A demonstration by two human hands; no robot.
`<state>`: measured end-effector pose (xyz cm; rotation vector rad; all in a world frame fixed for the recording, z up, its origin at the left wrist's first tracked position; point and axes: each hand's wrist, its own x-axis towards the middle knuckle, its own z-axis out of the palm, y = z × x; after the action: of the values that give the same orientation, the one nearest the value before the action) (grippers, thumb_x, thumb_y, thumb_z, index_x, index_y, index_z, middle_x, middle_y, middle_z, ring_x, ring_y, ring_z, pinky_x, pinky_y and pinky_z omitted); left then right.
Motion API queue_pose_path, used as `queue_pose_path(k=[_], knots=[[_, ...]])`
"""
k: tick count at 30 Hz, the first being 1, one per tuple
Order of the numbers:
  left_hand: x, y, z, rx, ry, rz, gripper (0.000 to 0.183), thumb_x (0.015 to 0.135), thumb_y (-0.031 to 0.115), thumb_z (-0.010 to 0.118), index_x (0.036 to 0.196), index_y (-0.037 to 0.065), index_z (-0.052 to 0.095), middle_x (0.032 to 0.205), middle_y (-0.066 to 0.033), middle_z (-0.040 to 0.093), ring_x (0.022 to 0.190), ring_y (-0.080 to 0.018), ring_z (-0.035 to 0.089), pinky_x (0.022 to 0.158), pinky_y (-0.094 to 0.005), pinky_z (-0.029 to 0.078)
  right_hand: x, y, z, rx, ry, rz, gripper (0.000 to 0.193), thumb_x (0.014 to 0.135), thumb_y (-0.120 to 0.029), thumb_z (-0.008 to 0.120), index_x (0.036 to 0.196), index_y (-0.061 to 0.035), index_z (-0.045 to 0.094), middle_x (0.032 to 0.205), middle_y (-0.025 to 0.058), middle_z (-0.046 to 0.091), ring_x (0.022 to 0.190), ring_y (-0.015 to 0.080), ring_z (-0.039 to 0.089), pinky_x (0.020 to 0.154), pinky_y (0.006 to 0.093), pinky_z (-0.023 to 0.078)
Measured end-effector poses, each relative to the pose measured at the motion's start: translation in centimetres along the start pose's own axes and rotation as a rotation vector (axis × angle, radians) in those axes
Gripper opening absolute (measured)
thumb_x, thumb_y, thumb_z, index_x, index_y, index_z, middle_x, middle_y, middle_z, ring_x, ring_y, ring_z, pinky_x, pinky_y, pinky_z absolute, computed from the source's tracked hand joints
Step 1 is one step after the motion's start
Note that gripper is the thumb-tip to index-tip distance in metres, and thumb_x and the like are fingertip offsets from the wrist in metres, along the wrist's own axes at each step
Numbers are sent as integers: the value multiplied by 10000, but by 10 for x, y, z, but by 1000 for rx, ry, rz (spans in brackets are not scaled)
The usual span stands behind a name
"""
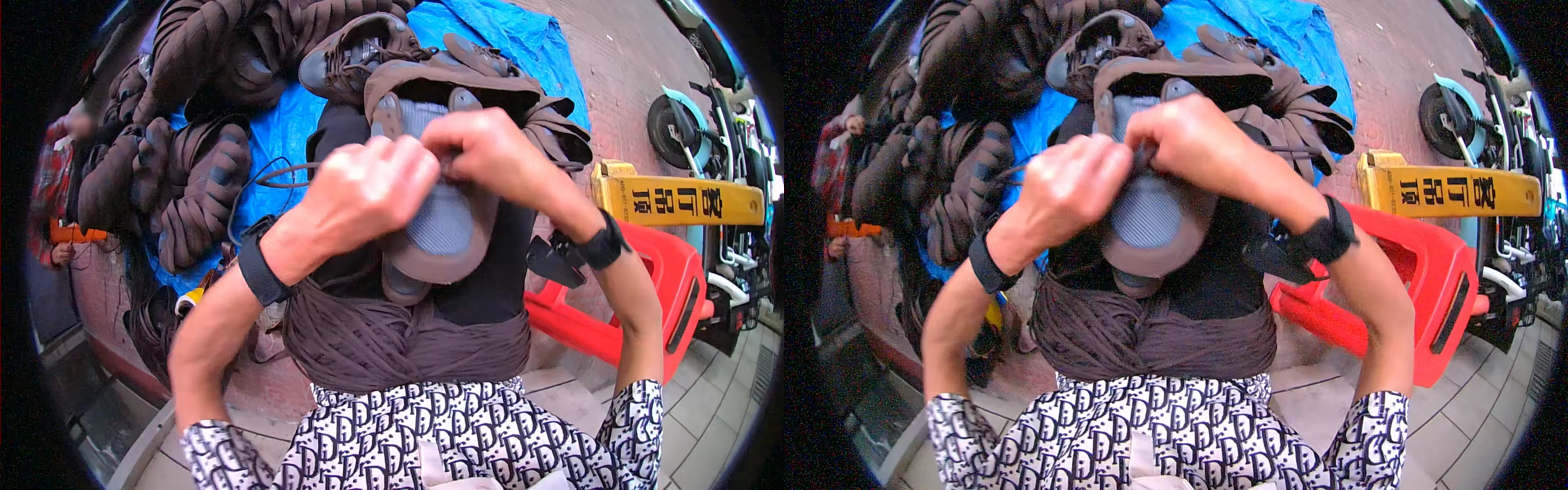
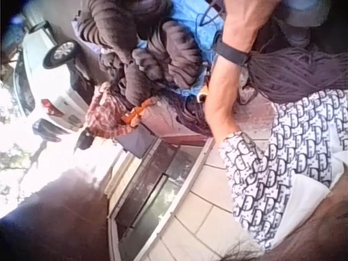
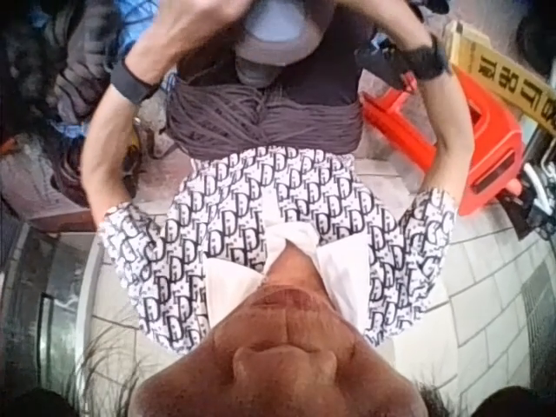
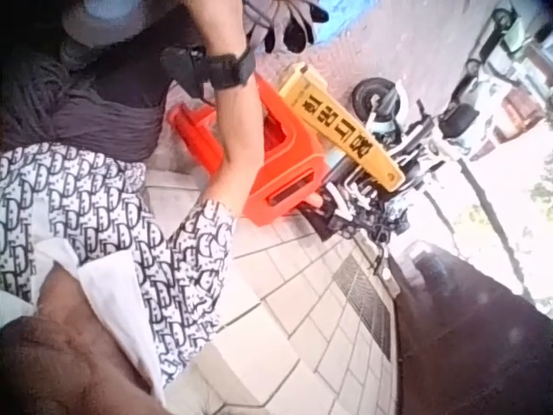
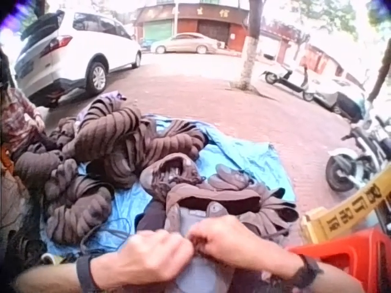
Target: Lace a new shoe as part of the manufacturing process.
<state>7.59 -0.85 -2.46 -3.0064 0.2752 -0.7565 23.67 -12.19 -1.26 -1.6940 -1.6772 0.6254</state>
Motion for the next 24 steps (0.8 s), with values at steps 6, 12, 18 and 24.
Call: queue_pose_path(k=[6,12,18,24], knots=[[-18,6,4,-228,72,-155,223,684,65,581,903,32,559,760,-58,516,630,-164,579,496,-285,458,2,-5,-1,261,-30,227,333,557,-5,712,887,-18,672,779,100,670,728,143,634,676,271,509],[-15,-5,-2,-276,-139,-26,228,699,49,575,926,36,562,777,-86,536,618,-229,590,503,-315,480,-2,-11,-12,371,-47,393,288,594,-4,705,880,-8,675,772,79,670,723,124,623,675,261,502],[0,-7,0,-19,31,83,118,686,121,565,773,70,503,668,-21,412,594,-122,521,476,-244,429,9,-4,-3,181,41,122,271,583,-51,680,854,-33,675,725,140,644,657,192,632,621,299,494],[-10,6,13,1,100,-5,161,673,136,569,816,74,529,678,-8,422,591,-116,495,472,-232,406,4,9,2,-276,248,-205,129,622,-6,607,744,-44,622,689,98,591,631,260,603,560,336,485]])
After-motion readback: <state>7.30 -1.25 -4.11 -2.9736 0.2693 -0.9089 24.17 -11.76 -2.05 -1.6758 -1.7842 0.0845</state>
